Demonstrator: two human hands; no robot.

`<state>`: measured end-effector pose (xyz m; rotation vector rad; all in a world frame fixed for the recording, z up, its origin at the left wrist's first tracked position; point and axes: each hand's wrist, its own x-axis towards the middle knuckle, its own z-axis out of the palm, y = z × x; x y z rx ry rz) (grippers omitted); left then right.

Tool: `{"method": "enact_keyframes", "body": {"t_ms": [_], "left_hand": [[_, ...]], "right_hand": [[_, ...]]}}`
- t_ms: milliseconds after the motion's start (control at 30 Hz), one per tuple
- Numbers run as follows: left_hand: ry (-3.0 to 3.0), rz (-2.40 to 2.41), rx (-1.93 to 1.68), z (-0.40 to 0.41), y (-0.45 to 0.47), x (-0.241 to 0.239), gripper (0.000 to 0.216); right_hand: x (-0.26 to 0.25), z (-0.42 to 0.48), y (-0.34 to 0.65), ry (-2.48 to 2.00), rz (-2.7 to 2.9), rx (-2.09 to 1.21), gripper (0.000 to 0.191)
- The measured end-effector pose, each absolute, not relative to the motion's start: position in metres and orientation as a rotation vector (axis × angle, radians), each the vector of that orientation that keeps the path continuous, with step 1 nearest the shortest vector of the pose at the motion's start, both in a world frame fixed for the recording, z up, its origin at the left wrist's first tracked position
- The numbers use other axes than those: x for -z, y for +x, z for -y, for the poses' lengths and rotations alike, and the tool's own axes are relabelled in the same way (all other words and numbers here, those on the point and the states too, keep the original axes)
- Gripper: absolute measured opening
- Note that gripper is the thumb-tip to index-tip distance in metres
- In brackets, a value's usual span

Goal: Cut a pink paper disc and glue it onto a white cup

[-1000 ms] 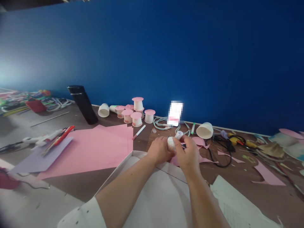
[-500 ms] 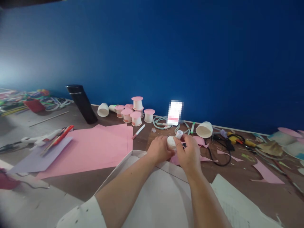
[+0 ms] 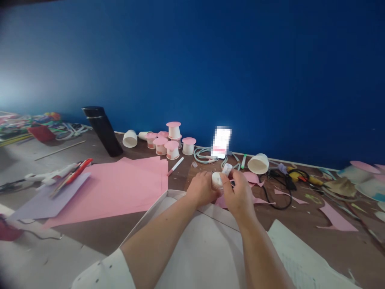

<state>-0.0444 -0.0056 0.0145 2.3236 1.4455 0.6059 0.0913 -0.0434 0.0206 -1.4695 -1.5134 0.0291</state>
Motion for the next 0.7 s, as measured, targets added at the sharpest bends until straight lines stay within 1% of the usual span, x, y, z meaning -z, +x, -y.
{"method": "enact_keyframes", "body": {"t_ms": [133,333,500,600,700], "left_hand": [[2.335,-1.447,-0.617,0.005,-0.043,-0.013,0.044],[2.314,-1.450,-0.633,0.006,-0.043,-0.013,0.048],[2.300,-1.451,-0.624,0.006,-0.043,-0.014,0.048],[2.301,-1.451,-0.624,0.005,-0.043,-0.013,0.049],[2.294,-1.459,-0.621,0.005,-0.043,-0.012,0.049]], "right_hand": [[-0.018,0.041,0.095,-1.457,1.441,0.073,0.039],[-0.016,0.038,0.097,-1.511,1.260,-0.016,0.039],[-0.018,0.032,0.094,-1.533,1.354,0.013,0.039],[-0.020,0.030,0.090,-1.530,1.444,0.076,0.042],[-0.022,0.032,0.086,-1.546,1.461,0.035,0.046]]}}
